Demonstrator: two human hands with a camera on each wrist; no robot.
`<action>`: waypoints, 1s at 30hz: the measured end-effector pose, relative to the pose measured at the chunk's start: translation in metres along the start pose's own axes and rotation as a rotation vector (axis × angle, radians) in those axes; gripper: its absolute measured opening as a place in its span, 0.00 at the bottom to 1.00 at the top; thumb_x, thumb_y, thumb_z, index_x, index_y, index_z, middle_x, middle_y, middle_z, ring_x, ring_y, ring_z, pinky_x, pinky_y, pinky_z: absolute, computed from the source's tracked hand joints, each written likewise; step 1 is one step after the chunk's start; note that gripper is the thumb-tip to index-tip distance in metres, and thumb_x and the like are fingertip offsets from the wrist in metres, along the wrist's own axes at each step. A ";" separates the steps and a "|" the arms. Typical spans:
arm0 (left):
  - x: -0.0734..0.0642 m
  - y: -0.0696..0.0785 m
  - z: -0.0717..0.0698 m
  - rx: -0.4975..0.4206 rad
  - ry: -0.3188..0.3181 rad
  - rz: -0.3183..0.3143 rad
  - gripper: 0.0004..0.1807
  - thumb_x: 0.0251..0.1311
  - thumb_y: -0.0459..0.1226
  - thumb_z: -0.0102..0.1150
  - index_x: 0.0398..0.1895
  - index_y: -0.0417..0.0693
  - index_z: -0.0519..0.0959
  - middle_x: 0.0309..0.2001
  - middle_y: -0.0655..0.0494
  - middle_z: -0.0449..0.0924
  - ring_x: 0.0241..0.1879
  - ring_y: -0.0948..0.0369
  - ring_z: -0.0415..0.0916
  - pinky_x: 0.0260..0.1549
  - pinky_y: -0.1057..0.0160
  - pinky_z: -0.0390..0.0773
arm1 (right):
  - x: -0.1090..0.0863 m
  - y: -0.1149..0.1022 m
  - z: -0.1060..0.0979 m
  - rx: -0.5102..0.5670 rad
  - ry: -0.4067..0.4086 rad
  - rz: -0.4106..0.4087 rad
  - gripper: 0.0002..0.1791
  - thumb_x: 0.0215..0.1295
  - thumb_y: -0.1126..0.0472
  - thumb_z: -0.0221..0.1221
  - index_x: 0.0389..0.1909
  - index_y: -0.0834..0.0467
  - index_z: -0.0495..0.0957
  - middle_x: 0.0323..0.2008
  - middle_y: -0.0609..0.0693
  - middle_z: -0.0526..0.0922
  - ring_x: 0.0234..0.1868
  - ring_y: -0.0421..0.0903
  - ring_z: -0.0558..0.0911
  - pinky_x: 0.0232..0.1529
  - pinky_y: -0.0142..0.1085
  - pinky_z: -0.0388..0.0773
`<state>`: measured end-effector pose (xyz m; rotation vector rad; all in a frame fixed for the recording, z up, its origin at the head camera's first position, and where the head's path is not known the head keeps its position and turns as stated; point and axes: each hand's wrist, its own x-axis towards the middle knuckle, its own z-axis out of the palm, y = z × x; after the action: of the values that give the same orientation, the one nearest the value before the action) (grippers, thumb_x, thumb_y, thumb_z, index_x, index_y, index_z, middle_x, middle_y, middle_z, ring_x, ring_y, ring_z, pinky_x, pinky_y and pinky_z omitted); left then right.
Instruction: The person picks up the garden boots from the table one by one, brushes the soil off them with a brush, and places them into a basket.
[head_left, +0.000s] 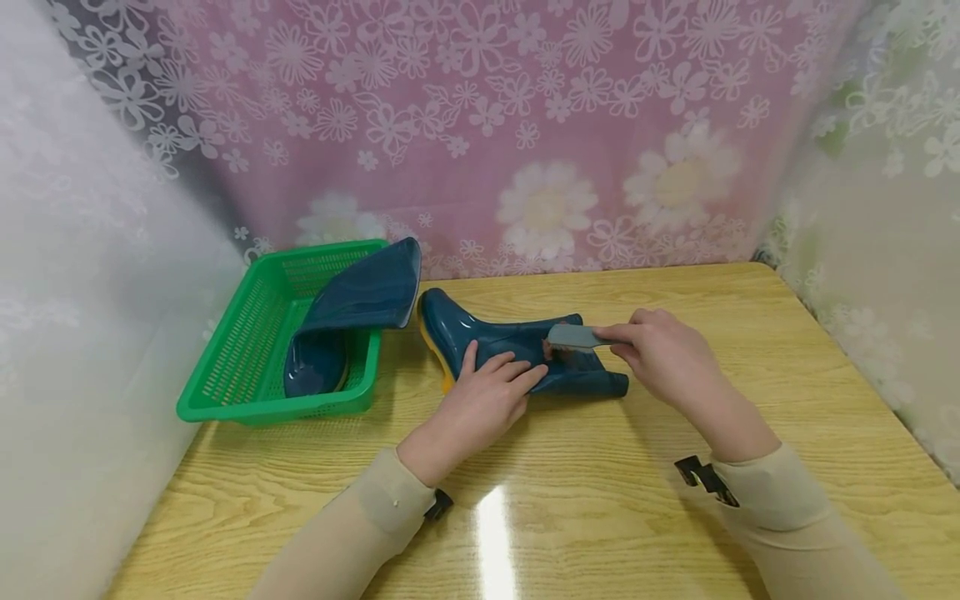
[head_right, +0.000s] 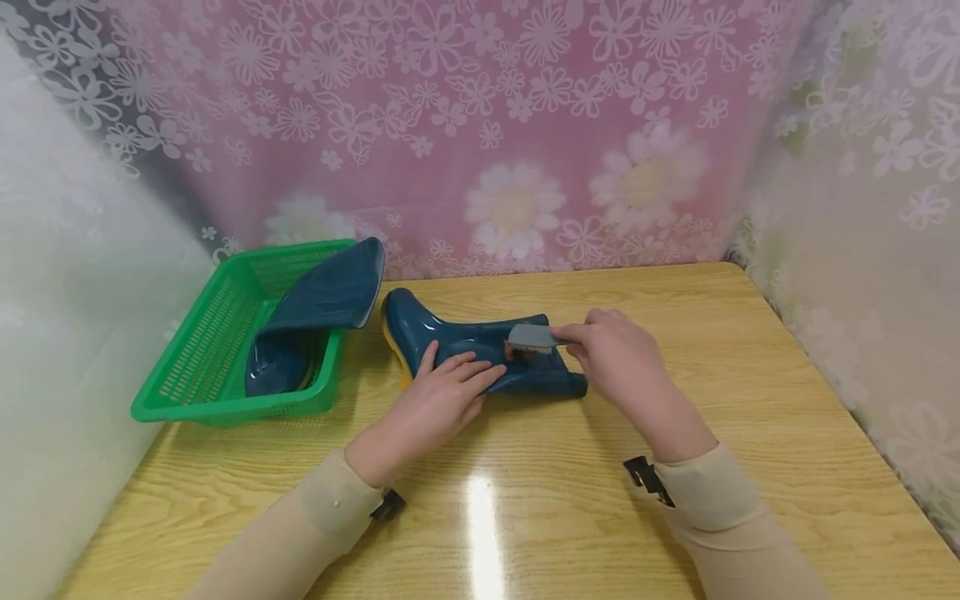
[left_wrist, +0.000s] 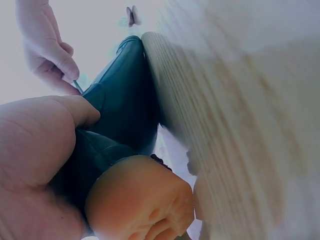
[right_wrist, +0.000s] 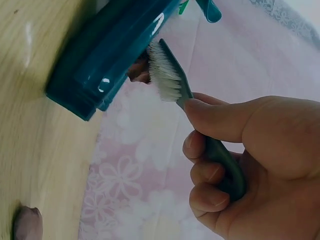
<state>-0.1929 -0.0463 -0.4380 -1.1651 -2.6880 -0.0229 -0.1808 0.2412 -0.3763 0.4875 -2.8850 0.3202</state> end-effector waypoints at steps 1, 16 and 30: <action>0.000 0.000 0.000 0.002 0.000 0.001 0.28 0.85 0.45 0.59 0.83 0.63 0.73 0.72 0.59 0.81 0.77 0.51 0.72 0.76 0.24 0.56 | 0.000 0.001 -0.001 0.000 -0.010 0.007 0.19 0.78 0.63 0.69 0.66 0.51 0.89 0.38 0.52 0.83 0.35 0.52 0.78 0.31 0.46 0.76; -0.001 -0.001 0.001 0.018 0.012 0.006 0.28 0.84 0.45 0.60 0.83 0.63 0.73 0.72 0.59 0.82 0.76 0.53 0.72 0.76 0.25 0.57 | -0.006 0.027 -0.011 -0.018 -0.106 0.088 0.19 0.79 0.62 0.68 0.67 0.55 0.88 0.37 0.54 0.81 0.30 0.51 0.73 0.26 0.42 0.68; -0.002 -0.001 0.001 0.012 0.030 0.007 0.27 0.84 0.45 0.61 0.82 0.63 0.74 0.72 0.59 0.82 0.76 0.53 0.73 0.76 0.25 0.57 | -0.011 0.024 -0.024 -0.020 0.110 0.083 0.20 0.77 0.63 0.69 0.67 0.55 0.87 0.35 0.55 0.80 0.32 0.56 0.76 0.28 0.49 0.72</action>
<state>-0.1922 -0.0482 -0.4397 -1.1617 -2.6542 -0.0224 -0.1748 0.2731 -0.3602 0.3359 -2.8030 0.3200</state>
